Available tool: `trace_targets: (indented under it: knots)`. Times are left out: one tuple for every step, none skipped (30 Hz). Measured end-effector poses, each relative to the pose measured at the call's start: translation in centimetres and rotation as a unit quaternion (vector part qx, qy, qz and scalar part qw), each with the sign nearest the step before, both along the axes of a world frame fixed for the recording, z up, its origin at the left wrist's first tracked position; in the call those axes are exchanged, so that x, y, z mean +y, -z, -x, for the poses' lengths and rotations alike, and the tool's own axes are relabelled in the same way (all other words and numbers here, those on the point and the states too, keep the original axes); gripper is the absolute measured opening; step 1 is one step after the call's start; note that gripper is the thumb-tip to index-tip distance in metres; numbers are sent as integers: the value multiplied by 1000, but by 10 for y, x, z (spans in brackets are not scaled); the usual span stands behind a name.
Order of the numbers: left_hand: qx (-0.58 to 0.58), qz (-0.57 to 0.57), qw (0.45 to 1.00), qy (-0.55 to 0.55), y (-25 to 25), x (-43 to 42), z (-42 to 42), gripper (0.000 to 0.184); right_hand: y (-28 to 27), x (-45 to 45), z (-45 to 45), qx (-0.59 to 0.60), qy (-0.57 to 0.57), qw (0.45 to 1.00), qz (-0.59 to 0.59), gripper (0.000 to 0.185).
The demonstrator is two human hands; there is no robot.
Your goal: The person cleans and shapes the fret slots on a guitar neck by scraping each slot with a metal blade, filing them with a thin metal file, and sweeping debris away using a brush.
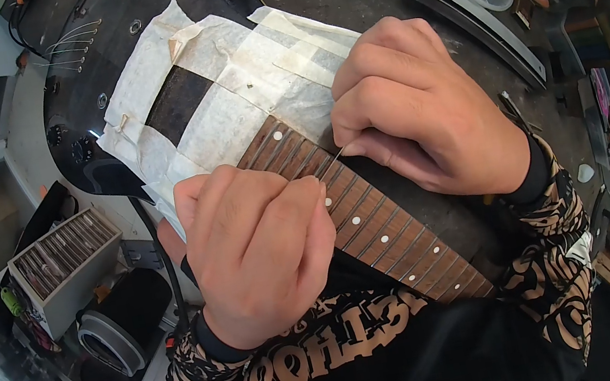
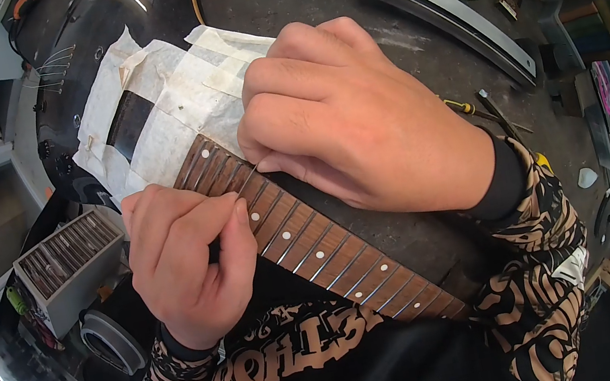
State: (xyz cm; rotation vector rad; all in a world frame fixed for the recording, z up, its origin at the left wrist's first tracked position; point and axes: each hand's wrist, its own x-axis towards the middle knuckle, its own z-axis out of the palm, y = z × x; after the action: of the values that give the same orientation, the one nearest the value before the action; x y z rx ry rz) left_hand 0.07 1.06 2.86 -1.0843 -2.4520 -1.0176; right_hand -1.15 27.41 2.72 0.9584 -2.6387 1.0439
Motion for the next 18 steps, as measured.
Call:
trace_targets:
  knots:
    - [8, -2, 1000, -1, 0, 0, -1, 28, 0, 1, 0, -2, -3, 1000, 5, 29]
    - [-2, 1, 1000, 5, -1, 0, -2, 28, -1, 1, 0, -4, -8, 1000, 8, 29]
    - [-12, 4, 1000, 12, -3, 0, -2, 28, -1, 2, 0, -7, -14, 1000, 11, 29]
    - [-19, 3, 1000, 15, -4, -1, -2, 29, -4, 4, -1, -10, -21, 1000, 11, 29]
    - [-26, 2, 999, 19, -5, -1, -2, 29, -4, 3, -1, -11, -21, 1000, 7, 29]
    - [-31, -1, 999, 20, -5, -2, 0, 29, -5, 3, -1, -11, -22, 1000, 2, 29]
    - [-37, -5, 999, 20, -5, -2, 1, 30, -5, 1, -1, -8, -16, 1000, -6, 29]
    - [-27, -6, 1000, 12, -4, -1, 1, 30, -4, 0, -1, -6, -11, 1000, -15, 28]
    - [-18, -6, 1000, 4, -2, 0, 2, 30, -3, -1, -1, -4, -7, 1000, -12, 28]
    - [-9, 0, 1000, 1, -1, 0, 1, 29, -1, -1, 0, -2, -3, 1000, -8, 28]
    - [0, 5, 1000, -2, 0, 0, 1, 29, 0, -1, 0, 0, 3, 1000, -5, 27]
    - [8, 15, 1000, 0, 1, -2, 0, 29, 2, -1, 0, 1, 3, 1000, 3, 27]
    - [13, 21, 1000, 2, 1, -2, -1, 30, 3, 0, 0, 2, 3, 1000, 10, 26]
    - [17, 27, 999, 4, 1, -2, -2, 30, 3, 1, 0, 4, 0, 1000, 16, 26]
    - [17, 29, 999, 4, 1, -2, -3, 30, 3, 3, 0, 6, -3, 1000, 22, 26]
    - [16, 31, 999, 4, 1, -2, -4, 30, 3, 4, 1, 7, -9, 1000, 26, 26]
    - [5, 27, 1000, 10, -2, 0, -4, 28, 1, 6, 0, 3, -16, 1000, 24, 26]
    - [-7, 23, 1000, 15, -6, 2, -4, 28, 0, 7, 0, 0, -22, 1000, 22, 25]
